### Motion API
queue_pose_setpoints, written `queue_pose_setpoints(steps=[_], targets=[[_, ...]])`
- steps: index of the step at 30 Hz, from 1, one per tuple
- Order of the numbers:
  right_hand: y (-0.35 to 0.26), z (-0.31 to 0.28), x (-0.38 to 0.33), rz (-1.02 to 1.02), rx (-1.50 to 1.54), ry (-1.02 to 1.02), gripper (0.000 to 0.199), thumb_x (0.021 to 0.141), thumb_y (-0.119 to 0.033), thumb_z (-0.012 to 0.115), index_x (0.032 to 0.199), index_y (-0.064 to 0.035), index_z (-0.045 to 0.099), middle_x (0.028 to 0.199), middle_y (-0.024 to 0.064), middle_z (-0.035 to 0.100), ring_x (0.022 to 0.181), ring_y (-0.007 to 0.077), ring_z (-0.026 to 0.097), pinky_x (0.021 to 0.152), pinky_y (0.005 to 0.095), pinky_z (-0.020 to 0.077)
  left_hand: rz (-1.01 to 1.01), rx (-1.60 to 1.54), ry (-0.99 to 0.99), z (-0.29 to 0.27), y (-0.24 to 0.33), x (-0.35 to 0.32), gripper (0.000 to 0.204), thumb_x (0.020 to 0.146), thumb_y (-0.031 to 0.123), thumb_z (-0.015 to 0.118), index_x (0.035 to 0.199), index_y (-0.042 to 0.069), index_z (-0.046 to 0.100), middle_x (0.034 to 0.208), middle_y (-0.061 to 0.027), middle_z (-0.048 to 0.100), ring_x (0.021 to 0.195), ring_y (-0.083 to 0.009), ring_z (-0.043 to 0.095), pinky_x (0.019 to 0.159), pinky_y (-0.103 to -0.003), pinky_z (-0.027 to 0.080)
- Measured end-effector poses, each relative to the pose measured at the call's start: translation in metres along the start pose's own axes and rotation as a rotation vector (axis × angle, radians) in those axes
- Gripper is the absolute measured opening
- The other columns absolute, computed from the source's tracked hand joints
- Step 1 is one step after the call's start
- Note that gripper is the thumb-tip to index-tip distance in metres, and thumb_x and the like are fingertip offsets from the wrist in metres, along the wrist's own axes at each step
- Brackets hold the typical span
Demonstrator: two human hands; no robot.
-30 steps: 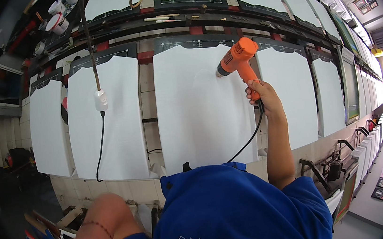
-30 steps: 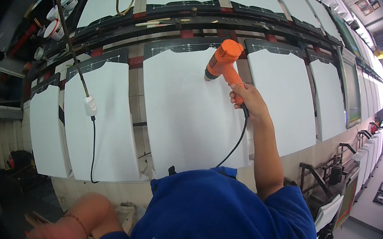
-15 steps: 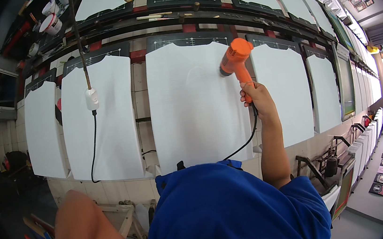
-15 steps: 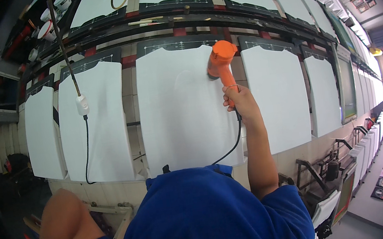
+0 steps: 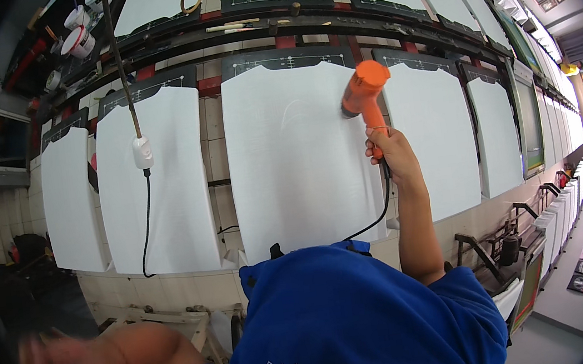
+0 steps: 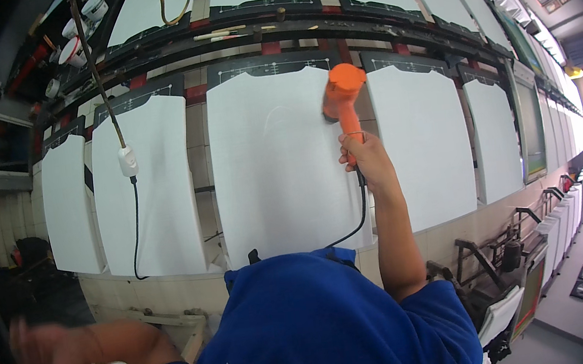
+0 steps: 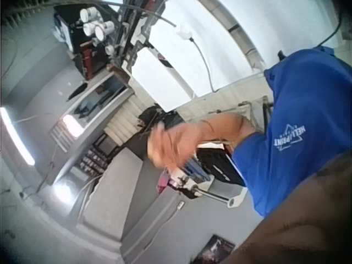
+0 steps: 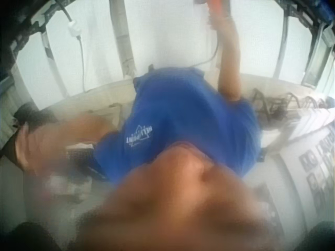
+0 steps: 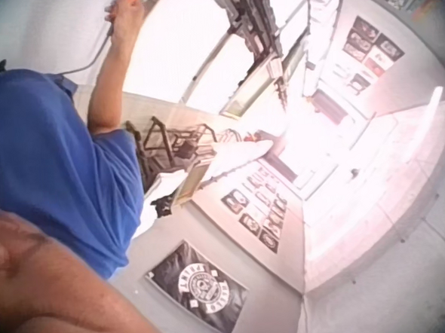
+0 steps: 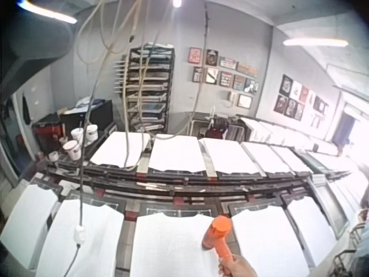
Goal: The person uses an orange heat gun to apply heat to white t-shirts laid out on a series of heat press machines. They move the heat gun systematically across the surface of each shirt, occasionally using their left hand to smooth the fabric or hold the power cord.
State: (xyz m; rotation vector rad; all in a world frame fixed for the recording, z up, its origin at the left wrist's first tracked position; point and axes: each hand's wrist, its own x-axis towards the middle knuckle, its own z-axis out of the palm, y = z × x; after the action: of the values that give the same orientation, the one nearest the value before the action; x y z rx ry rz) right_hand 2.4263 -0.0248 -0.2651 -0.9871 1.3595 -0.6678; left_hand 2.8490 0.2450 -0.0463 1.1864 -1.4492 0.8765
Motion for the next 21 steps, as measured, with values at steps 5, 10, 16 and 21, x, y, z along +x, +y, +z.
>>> queue_pose_setpoints(steps=[5, 10, 16, 21], targets=[[-0.009, -0.007, -0.011, 0.066, 0.069, -0.115, 0.028, 0.090, -0.030, 0.067, 0.095, -0.0040, 0.058, 0.074, 0.0007, 0.057, 0.064, 0.0086, 0.057, 0.055, 0.0231, 0.0460, -1.003, 0.295, -0.412, 0.011, -0.079, -0.149, 0.042, 0.104, 0.033, 0.043, 0.108, -0.004, 0.062, 0.095, -0.0122, 0.066, 0.087, -0.0215, 0.059, 0.079, -0.035, 0.048], [0.002, -0.009, -0.013, 0.004, -0.027, 0.010, 0.029, 0.090, -0.030, 0.067, 0.095, -0.0038, 0.057, 0.075, 0.0011, 0.057, 0.064, 0.0092, 0.057, 0.055, 0.0244, 0.0462, -1.130, 0.412, -0.744, -0.004, -0.056, -0.249, 0.033, 0.102, 0.029, 0.052, 0.106, -0.001, 0.063, 0.091, -0.0114, 0.064, 0.081, -0.0181, 0.057, 0.074, -0.032, 0.047], [-0.005, -0.017, -0.018, 0.092, 0.068, -0.120, 0.028, 0.090, -0.029, 0.066, 0.097, -0.0034, 0.057, 0.074, 0.0007, 0.057, 0.063, 0.0087, 0.057, 0.054, 0.0230, 0.0459, -1.429, -0.408, -0.864, 0.063, 0.048, -0.212, 0.025, 0.101, 0.025, 0.055, 0.101, 0.002, 0.064, 0.094, -0.0053, 0.064, 0.088, -0.0130, 0.059, 0.081, -0.028, 0.047], [0.005, -0.005, -0.022, 0.033, -0.025, -0.085, 0.031, 0.091, -0.029, 0.065, 0.105, -0.0013, 0.058, 0.074, 0.0004, 0.057, 0.064, 0.0083, 0.057, 0.053, 0.0219, 0.0459, -0.751, -1.375, -1.126, 0.113, 0.132, -0.116, 0.020, 0.092, 0.021, 0.068, 0.101, 0.004, 0.064, 0.103, -0.0088, 0.065, 0.094, -0.0249, 0.062, 0.086, -0.037, 0.049]])
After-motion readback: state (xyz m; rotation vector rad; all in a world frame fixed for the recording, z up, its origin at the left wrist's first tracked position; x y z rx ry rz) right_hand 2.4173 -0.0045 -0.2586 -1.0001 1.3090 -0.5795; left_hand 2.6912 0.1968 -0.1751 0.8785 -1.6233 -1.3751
